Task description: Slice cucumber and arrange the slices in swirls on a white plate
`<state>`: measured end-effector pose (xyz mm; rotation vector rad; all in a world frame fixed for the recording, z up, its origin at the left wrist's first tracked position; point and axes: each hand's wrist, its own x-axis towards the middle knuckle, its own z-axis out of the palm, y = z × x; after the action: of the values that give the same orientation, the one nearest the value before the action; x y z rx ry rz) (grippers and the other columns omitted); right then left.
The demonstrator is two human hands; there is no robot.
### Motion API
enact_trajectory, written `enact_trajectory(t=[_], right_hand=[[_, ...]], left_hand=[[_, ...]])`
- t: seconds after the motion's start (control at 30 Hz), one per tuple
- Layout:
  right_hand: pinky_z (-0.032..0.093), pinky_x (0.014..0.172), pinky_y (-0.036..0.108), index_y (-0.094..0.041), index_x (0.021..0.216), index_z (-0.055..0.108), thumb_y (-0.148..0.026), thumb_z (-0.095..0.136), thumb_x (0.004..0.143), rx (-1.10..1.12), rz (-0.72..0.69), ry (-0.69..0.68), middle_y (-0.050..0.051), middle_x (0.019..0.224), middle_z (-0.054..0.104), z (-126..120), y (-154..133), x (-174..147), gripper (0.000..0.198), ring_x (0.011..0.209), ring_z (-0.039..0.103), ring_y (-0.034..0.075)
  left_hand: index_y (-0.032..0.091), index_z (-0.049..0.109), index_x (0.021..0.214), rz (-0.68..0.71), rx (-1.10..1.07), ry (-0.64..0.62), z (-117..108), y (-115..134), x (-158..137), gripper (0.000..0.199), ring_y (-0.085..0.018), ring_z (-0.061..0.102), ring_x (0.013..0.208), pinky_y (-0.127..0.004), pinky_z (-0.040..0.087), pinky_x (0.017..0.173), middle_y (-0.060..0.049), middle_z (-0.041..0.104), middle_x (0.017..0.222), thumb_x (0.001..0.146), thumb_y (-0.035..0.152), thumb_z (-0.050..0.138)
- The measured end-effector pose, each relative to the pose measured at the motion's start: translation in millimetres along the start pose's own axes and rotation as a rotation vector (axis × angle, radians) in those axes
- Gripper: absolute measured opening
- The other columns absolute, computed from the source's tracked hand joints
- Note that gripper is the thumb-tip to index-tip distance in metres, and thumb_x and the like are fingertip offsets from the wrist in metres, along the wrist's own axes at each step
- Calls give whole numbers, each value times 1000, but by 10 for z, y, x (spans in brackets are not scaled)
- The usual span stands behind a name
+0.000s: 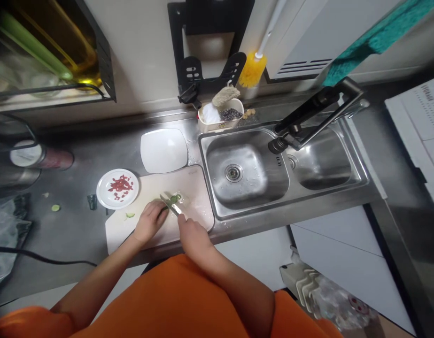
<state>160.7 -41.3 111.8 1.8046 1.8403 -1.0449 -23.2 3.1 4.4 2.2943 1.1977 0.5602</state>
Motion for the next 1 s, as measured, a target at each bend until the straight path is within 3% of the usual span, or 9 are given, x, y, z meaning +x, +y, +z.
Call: enact_trajectory(t=[0.63, 1.0], right_hand=[[47, 68, 26, -15, 120, 46, -2, 30, 86, 3, -2, -1, 11, 90, 66, 17, -5, -36, 40, 86, 65, 22], [47, 70, 29, -14, 119, 45, -1, 32, 83, 67, -48, 22, 12, 91, 66, 66, -56, 253, 40, 87, 65, 23]], left_hand=[[18, 57, 109, 24, 22, 15, 3, 7, 4, 22, -23, 55, 105, -43, 46, 95, -9, 63, 104, 89, 23, 48], [18, 56, 111, 28, 10, 15, -18, 31, 25, 23, -22, 54, 107, -43, 45, 98, -9, 63, 107, 88, 21, 50]])
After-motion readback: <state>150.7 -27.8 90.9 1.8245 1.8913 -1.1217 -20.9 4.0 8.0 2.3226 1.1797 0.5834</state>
